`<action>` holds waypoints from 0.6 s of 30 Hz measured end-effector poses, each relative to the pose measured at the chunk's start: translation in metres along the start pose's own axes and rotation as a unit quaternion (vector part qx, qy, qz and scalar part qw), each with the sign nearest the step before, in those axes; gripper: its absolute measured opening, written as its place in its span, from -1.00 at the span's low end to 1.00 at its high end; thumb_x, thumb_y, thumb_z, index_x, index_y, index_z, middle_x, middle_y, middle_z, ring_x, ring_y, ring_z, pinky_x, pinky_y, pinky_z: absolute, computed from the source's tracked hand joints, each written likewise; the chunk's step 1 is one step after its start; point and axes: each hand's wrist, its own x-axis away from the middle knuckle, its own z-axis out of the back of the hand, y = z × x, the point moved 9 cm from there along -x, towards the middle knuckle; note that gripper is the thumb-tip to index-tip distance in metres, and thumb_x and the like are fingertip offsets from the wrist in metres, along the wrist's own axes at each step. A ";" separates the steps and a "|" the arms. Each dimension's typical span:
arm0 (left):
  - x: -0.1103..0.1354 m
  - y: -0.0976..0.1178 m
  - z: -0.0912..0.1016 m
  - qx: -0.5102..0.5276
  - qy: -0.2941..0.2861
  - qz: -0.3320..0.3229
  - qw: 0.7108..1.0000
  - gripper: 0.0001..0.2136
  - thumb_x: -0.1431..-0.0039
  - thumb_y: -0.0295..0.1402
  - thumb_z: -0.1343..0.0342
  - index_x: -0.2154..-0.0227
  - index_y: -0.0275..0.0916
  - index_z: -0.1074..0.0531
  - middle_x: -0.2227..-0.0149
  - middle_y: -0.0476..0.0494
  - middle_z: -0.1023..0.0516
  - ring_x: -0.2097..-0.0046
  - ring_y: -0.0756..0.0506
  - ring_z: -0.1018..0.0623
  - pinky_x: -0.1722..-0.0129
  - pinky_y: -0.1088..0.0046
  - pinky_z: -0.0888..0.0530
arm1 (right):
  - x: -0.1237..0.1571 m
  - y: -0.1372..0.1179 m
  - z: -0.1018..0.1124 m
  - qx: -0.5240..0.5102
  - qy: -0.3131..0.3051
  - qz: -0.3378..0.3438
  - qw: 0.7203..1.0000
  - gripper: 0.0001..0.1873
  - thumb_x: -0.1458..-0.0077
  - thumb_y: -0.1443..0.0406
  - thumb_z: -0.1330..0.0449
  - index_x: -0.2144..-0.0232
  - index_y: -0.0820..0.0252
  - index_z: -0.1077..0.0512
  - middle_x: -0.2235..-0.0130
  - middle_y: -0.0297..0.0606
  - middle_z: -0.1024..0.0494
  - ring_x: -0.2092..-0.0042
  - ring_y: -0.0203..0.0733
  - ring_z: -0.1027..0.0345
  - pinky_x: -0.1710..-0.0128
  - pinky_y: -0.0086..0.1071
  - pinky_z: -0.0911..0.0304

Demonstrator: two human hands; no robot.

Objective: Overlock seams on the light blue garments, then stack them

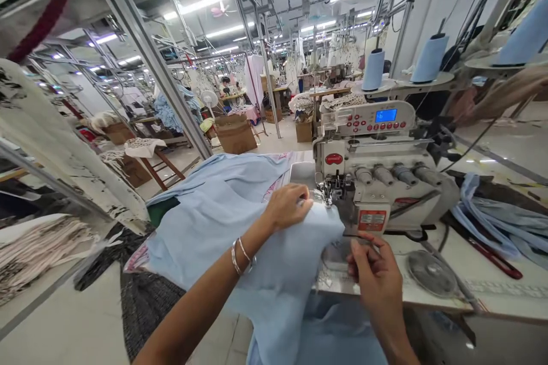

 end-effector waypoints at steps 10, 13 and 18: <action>0.110 0.050 0.010 -0.050 0.169 -0.088 0.980 -0.77 -0.17 -0.52 -0.07 0.10 -0.31 -0.33 0.20 -0.25 -0.47 0.14 -0.16 -0.45 0.14 0.28 -0.43 | 0.071 0.079 0.133 0.200 0.008 -0.140 0.970 -0.52 0.02 -0.08 -0.23 0.23 0.16 -0.40 0.51 -0.35 -0.43 0.50 -0.31 -0.28 0.53 -0.48 -0.24; 0.111 0.055 0.007 -0.020 0.174 -0.082 0.981 -0.72 -0.16 -0.58 -0.06 0.06 -0.30 -0.32 0.09 -0.30 -0.45 0.02 -0.18 -0.44 0.03 0.24 -0.43 | 0.099 0.098 0.137 0.202 0.021 -0.163 0.966 -0.52 0.02 -0.09 -0.21 0.26 0.17 -0.40 0.54 -0.38 -0.40 0.53 -0.32 -0.25 0.55 -0.49 -0.21; 0.109 0.051 0.006 0.029 0.211 -0.044 0.976 -0.76 -0.17 -0.58 -0.01 0.11 -0.26 -0.34 0.11 -0.25 -0.45 0.03 -0.16 -0.44 0.04 0.24 -0.44 | 0.098 0.065 0.081 0.267 -0.050 -0.046 0.961 -0.62 -0.08 -0.05 -0.13 0.31 0.11 -0.45 0.50 -0.37 -0.43 0.49 -0.28 -0.29 0.48 -0.44 -0.22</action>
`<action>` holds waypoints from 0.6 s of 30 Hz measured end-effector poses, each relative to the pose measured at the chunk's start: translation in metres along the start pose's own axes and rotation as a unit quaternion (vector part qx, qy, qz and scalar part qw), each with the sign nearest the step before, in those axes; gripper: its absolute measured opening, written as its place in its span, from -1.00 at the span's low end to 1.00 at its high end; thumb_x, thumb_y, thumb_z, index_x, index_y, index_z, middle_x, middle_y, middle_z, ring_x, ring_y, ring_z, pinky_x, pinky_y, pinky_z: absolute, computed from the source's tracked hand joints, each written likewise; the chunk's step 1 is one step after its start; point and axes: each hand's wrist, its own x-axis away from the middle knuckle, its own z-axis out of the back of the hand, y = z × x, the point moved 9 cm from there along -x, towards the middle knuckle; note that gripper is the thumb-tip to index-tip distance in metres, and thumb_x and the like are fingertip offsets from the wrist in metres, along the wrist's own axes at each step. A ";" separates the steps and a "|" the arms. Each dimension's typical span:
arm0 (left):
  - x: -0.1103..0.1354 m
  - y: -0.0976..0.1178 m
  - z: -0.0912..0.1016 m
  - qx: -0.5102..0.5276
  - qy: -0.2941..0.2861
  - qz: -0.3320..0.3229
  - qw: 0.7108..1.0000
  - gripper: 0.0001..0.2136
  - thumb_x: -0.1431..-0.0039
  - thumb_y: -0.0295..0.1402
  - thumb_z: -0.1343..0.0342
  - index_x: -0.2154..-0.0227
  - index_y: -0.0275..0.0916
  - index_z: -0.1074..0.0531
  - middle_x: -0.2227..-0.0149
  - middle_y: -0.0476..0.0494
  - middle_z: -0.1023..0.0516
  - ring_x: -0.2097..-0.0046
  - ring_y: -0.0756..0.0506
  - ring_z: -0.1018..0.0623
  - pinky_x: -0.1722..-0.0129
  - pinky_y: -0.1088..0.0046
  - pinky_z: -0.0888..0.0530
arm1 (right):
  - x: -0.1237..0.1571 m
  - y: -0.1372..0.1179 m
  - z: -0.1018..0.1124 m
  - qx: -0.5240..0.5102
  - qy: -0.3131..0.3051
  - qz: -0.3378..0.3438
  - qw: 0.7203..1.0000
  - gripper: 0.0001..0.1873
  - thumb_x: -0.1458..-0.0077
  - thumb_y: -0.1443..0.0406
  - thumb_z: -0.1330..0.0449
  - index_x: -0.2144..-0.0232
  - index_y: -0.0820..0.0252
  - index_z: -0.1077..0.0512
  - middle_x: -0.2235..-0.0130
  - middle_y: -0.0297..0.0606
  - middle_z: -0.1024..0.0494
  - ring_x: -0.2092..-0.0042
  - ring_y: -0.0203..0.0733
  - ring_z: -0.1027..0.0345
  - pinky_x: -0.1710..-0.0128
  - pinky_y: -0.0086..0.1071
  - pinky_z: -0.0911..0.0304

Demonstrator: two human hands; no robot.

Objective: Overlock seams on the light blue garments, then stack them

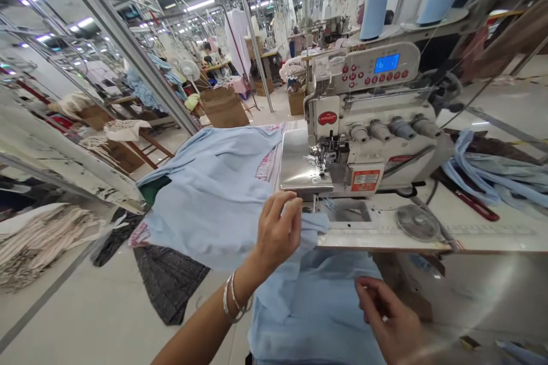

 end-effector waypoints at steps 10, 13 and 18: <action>0.024 -0.046 -0.051 0.088 -0.252 0.137 0.954 -0.78 -0.33 -0.29 0.10 0.18 -0.24 -0.42 0.18 -0.16 -0.54 0.10 -0.14 -0.51 0.06 0.30 -0.42 | -0.106 -0.111 -0.050 0.151 -0.071 0.172 0.971 -0.60 -0.02 -0.04 -0.18 0.52 0.15 -0.49 0.42 -0.17 -0.42 0.26 0.03 -0.27 0.15 -0.09 -0.13; 0.020 -0.037 -0.054 0.134 -0.284 0.110 0.943 -0.79 -0.29 -0.28 0.02 0.10 -0.22 -0.41 0.12 -0.16 -0.54 0.05 -0.13 -0.50 0.03 0.34 -0.41 | -0.102 -0.120 -0.057 0.120 -0.092 0.193 0.969 -0.60 -0.09 -0.02 -0.11 0.51 0.14 -0.46 0.42 -0.23 -0.40 0.30 -0.08 -0.28 0.25 -0.24 -0.19; 0.002 -0.026 -0.041 0.197 -0.288 0.104 0.931 -0.81 -0.08 -0.39 -0.19 0.21 -0.23 -0.44 0.26 -0.05 -0.53 0.22 -0.06 -0.50 0.21 0.48 -0.38 | -0.089 -0.136 -0.049 -0.022 -0.134 0.198 0.971 -0.63 -0.14 0.00 -0.11 0.49 0.14 -0.41 0.31 -0.28 -0.43 0.26 -0.22 -0.31 0.31 -0.43 -0.22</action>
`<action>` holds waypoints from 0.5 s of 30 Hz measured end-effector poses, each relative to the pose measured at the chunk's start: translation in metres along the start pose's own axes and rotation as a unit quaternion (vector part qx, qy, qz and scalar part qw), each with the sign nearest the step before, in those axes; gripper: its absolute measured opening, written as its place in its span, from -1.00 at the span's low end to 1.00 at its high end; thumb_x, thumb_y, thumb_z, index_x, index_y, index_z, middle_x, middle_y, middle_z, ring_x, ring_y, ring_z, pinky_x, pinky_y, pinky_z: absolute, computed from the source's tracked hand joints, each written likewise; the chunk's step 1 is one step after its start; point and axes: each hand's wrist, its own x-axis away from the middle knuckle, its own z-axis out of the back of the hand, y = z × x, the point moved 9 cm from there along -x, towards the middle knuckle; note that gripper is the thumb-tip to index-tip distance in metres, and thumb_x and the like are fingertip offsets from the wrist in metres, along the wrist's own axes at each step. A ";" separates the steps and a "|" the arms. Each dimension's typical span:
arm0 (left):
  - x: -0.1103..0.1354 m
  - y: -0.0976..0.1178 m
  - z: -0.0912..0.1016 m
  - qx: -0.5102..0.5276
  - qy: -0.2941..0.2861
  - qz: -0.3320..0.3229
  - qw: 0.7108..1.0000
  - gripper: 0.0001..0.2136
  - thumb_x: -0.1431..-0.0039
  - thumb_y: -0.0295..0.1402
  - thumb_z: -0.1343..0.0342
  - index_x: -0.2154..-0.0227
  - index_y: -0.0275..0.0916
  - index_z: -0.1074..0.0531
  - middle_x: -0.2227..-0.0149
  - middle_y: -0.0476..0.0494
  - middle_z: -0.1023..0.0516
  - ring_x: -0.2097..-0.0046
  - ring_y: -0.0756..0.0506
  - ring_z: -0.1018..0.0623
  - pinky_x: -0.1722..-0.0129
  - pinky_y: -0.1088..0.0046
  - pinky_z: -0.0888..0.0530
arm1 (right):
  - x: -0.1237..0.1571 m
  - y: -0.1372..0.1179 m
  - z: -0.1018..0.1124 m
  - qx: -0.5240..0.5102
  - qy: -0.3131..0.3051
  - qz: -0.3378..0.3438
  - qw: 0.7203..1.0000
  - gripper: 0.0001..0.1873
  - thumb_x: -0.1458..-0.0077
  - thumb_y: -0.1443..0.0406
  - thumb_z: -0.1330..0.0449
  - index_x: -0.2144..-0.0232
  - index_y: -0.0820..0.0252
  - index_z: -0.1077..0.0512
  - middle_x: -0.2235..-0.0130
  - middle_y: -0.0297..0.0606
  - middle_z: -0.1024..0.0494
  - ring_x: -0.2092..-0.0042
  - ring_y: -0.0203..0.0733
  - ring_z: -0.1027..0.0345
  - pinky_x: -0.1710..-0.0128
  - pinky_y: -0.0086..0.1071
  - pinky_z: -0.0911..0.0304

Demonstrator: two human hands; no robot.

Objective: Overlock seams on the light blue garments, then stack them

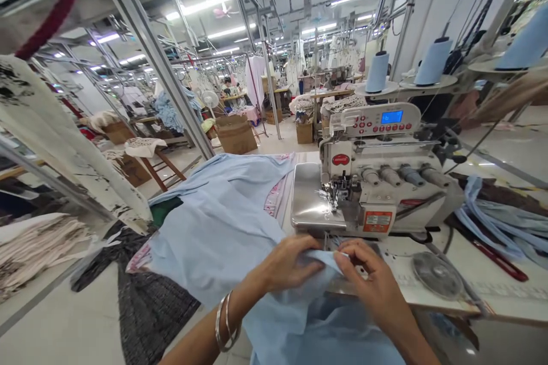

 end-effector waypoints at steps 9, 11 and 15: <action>-0.029 0.020 0.044 0.030 0.036 0.016 0.999 -0.81 -0.21 -0.41 -0.01 0.52 -0.26 -0.36 0.54 0.07 -0.35 0.47 0.06 -0.31 0.43 0.57 -0.22 | -0.004 -0.002 -0.032 -0.284 -0.018 -0.080 0.955 -0.63 0.01 0.04 -0.29 0.27 0.18 -0.43 0.46 -0.35 -0.45 0.43 -0.29 -0.33 0.42 -0.45 -0.30; -0.038 0.017 0.053 -0.056 0.065 0.023 0.996 -0.76 -0.23 -0.32 -0.02 0.54 -0.24 -0.34 0.56 0.06 -0.34 0.47 0.03 -0.33 0.43 0.53 -0.21 | -0.002 0.000 -0.033 -0.270 0.011 -0.092 0.959 -0.67 0.00 0.05 -0.29 0.38 0.20 -0.45 0.55 -0.39 -0.41 0.48 -0.32 -0.30 0.46 -0.48 -0.27; -0.054 0.002 0.058 -0.176 0.089 0.068 0.978 -0.86 -0.19 -0.25 -0.09 0.42 -0.17 -0.41 0.51 0.04 -0.44 0.43 -0.04 -0.42 0.40 0.47 -0.22 | 0.003 0.015 -0.041 -0.307 0.046 -0.130 0.942 -0.61 0.07 0.01 -0.32 0.44 0.22 -0.43 0.57 -0.37 -0.44 0.53 -0.33 -0.28 0.49 -0.48 -0.26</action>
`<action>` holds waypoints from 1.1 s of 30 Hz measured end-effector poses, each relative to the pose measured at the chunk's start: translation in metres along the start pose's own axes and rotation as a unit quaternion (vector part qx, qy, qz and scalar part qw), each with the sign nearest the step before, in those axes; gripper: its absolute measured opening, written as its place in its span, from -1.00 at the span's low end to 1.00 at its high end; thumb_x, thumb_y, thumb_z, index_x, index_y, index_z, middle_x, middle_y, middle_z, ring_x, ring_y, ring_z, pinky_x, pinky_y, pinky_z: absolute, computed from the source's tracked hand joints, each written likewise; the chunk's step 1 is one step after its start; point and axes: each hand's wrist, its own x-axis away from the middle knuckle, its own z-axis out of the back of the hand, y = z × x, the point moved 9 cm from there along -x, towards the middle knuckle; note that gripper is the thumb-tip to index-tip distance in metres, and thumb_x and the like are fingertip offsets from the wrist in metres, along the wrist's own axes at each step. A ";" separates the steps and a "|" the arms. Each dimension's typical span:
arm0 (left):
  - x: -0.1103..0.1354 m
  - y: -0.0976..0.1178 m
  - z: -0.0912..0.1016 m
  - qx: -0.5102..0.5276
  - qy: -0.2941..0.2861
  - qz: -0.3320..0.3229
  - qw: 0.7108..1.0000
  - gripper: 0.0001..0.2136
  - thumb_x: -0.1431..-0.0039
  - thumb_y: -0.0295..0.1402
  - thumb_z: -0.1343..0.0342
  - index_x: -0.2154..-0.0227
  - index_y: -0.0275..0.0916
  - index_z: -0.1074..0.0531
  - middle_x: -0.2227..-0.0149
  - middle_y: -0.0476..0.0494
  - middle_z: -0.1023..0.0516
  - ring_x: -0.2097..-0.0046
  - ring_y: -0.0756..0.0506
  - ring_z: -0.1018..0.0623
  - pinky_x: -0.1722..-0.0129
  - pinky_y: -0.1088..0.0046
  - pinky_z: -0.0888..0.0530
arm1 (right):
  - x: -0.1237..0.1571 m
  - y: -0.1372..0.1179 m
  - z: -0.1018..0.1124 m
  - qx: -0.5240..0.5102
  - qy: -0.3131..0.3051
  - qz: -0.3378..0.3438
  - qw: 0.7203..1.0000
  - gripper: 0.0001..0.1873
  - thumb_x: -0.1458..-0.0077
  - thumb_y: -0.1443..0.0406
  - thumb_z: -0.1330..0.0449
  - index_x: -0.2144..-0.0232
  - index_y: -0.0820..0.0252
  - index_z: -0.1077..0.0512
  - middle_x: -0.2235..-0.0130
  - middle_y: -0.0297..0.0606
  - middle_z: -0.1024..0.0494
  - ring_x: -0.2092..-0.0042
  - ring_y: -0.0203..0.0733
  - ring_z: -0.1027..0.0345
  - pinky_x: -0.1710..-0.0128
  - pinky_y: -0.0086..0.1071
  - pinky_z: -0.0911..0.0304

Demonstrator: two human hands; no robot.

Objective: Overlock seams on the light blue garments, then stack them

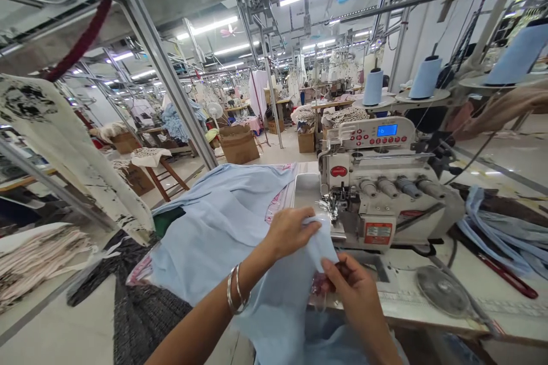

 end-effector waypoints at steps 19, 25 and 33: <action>0.034 0.062 -0.036 -0.179 0.115 -0.098 0.972 -0.68 -0.26 -0.48 0.04 -0.07 -0.36 -0.25 -0.09 -0.29 -0.36 -0.08 -0.23 -0.33 -0.06 0.21 -0.36 | 0.000 0.016 0.024 -0.006 0.062 0.020 0.998 -0.57 0.10 -0.04 -0.30 0.48 0.21 -0.40 0.57 -0.36 -0.39 0.53 -0.31 -0.24 0.56 -0.46 -0.21; 0.024 0.051 -0.023 -0.111 0.110 -0.087 0.984 -0.74 -0.30 -0.48 0.12 -0.03 -0.26 -0.25 -0.02 -0.22 -0.42 -0.07 -0.17 -0.38 -0.03 0.22 -0.40 | 0.007 0.014 0.051 0.047 0.088 0.008 0.995 -0.58 0.08 -0.01 -0.31 0.38 0.24 -0.47 0.51 -0.28 -0.49 0.48 -0.27 -0.33 0.50 -0.44 -0.29; 0.129 0.053 -0.061 0.031 0.042 -0.157 0.986 -0.87 -0.25 -0.47 0.04 0.19 -0.26 -0.36 0.38 -0.14 -0.50 0.31 -0.09 -0.49 0.31 0.39 -0.44 | 0.092 0.041 0.175 0.305 0.171 -0.066 0.935 -0.53 0.06 -0.10 -0.22 0.28 0.12 -0.49 0.39 -0.26 -0.56 0.38 -0.13 -0.45 0.36 -0.31 -0.37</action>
